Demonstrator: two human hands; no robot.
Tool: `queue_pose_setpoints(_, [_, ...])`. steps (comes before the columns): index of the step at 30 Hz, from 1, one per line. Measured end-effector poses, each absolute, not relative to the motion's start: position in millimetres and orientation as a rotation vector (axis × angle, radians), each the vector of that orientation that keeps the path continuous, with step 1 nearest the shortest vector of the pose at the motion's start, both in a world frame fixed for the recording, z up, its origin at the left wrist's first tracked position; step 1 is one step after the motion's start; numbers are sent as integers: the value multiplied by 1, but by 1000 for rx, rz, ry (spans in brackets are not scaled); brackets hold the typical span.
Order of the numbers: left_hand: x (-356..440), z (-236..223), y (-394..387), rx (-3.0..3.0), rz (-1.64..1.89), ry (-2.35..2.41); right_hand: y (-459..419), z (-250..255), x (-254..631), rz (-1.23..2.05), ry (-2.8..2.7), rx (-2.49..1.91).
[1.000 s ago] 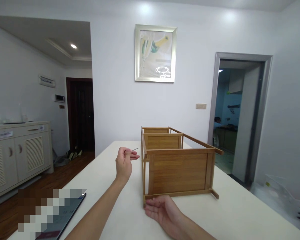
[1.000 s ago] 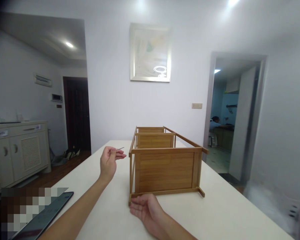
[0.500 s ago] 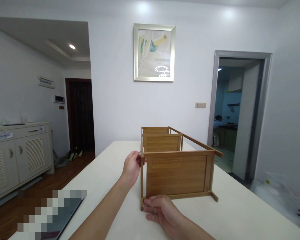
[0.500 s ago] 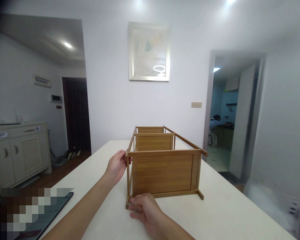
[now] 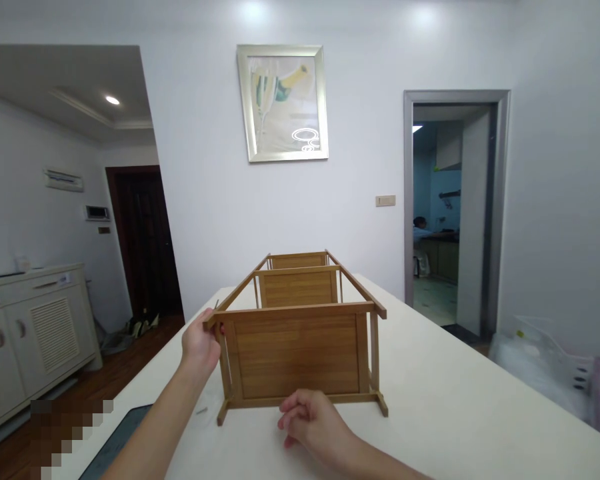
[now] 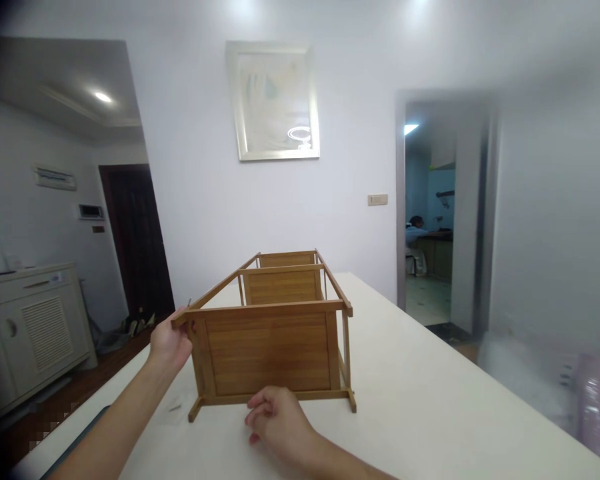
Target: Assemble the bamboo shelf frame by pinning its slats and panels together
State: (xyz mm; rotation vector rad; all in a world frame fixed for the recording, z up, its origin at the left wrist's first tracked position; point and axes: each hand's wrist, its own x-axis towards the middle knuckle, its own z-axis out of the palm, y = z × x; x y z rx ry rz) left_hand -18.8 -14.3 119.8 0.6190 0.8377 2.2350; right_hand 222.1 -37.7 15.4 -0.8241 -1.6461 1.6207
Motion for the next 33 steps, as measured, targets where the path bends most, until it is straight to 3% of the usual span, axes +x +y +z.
queue_pose_setpoints(6, [-25,122,-16,615,2280,837,-60,65,268,875,-1902,-925])
queue_pose_setpoints(13, [-18,116,-9,653,2288,856,-38,93,353,302,-1418,-1002])
queue_pose_setpoints(20, [-7,108,6,716,2285,863,6,84,365,842,-1453,-1057])
queue_pose_setpoints(33, [5,110,30,744,2417,987,-12,69,385,649,-1470,-1149])
